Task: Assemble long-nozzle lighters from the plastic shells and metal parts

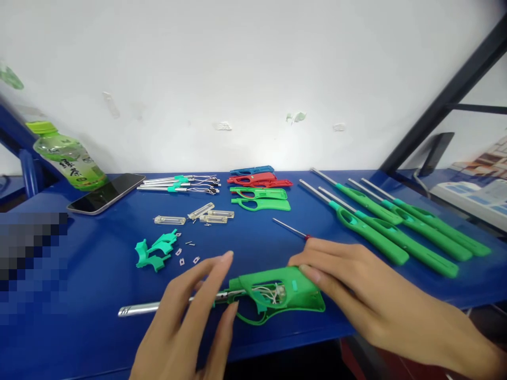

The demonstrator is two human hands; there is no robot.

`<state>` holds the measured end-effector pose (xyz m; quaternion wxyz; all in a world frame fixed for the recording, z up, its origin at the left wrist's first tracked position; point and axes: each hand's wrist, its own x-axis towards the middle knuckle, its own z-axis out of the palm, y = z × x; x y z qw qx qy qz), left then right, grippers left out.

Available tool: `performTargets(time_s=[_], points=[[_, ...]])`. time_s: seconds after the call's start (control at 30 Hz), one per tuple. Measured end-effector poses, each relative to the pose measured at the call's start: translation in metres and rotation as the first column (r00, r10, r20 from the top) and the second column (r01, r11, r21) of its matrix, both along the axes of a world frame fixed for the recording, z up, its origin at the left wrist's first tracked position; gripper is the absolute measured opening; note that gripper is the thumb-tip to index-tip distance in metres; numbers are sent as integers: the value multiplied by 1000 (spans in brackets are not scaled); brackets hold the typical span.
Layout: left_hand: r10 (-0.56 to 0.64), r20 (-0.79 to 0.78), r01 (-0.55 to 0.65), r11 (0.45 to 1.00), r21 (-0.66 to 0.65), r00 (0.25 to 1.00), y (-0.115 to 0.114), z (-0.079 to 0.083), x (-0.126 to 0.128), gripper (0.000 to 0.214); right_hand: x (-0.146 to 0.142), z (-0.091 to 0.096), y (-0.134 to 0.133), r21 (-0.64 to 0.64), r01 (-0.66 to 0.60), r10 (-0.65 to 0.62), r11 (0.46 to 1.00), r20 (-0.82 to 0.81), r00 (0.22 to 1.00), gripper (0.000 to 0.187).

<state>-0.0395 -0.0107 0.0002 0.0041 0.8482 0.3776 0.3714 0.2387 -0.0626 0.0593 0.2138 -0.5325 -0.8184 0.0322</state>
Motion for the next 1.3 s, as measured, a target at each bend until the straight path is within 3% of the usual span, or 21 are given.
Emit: performTargets(time_s=[0.1, 0.17, 0.37, 0.67, 1.3], points=[[-165, -116, 175, 981, 80, 979, 11, -9, -11, 44, -4, -3, -2, -46, 3, -5, 999, -40, 999, 32], [-205, -135, 217, 972, 84, 969, 16, -13, -17, 46, -6, -3, -3, -83, 8, -14, 997, -61, 998, 32], [-168, -169, 185, 979, 90, 971, 19, -10, -18, 40, -5, -10, -3, -147, -23, 26, 989, 21, 999, 39], [-153, -258, 176, 982, 69, 954, 19, -14, -19, 40, -10, -31, -6, 58, -46, 42, 997, 64, 997, 32], [-175, -295, 206, 976, 76, 939, 22, -12, -26, 47, -17, -37, -6, -3, -40, 40, 999, 64, 997, 34]])
